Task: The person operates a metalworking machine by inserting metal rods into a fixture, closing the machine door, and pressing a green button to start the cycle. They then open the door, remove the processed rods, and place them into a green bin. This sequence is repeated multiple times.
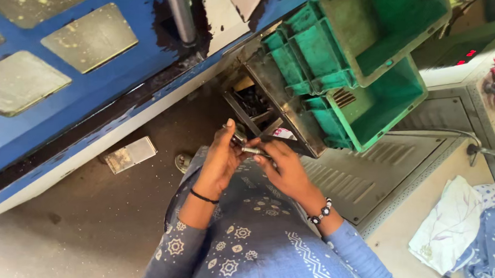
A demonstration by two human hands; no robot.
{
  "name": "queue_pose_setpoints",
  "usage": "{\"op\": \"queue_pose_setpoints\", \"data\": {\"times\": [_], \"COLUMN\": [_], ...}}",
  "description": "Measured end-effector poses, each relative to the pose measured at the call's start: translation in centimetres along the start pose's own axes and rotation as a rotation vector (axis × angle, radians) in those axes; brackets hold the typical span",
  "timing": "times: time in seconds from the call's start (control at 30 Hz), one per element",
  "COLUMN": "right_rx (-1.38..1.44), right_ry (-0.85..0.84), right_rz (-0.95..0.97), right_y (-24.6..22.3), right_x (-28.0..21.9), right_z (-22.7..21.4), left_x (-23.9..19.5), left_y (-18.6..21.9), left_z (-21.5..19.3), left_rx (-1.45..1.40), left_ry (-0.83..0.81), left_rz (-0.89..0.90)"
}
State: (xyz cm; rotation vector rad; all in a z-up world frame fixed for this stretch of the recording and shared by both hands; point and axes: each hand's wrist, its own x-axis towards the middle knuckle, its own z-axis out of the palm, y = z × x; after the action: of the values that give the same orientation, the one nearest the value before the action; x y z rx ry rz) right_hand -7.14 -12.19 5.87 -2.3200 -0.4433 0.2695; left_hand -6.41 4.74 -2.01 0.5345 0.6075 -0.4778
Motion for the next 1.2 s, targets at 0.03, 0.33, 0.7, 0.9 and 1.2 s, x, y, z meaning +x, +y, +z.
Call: {"op": "queue_pose_setpoints", "data": {"times": [0.03,0.33,0.7,0.9,1.2], "right_rx": [0.019,0.050,0.191,0.173,0.441], "right_ry": [-0.009,0.004,-0.044,0.042,0.340], "right_rz": [0.026,-0.002,0.040,0.057,0.248], "right_y": [-0.1,-0.1,1.7,2.4,7.4], "right_x": [0.1,0.1,0.5,-0.7,-1.3], "right_z": [0.1,2.1,3.7,1.9,-6.6], "left_x": [-0.1,1.3,-2.3,-2.0,6.0], "left_y": [0.0,-1.6,0.8,0.2,-3.0], "left_z": [-0.1,-1.5,-0.3,0.5,-1.5], "left_rx": [0.053,0.043,0.108,0.083,-0.188], "left_ry": [0.053,0.062,-0.009,-0.009,0.168], "left_rz": [0.004,0.167,0.118,-0.025,-0.025]}}
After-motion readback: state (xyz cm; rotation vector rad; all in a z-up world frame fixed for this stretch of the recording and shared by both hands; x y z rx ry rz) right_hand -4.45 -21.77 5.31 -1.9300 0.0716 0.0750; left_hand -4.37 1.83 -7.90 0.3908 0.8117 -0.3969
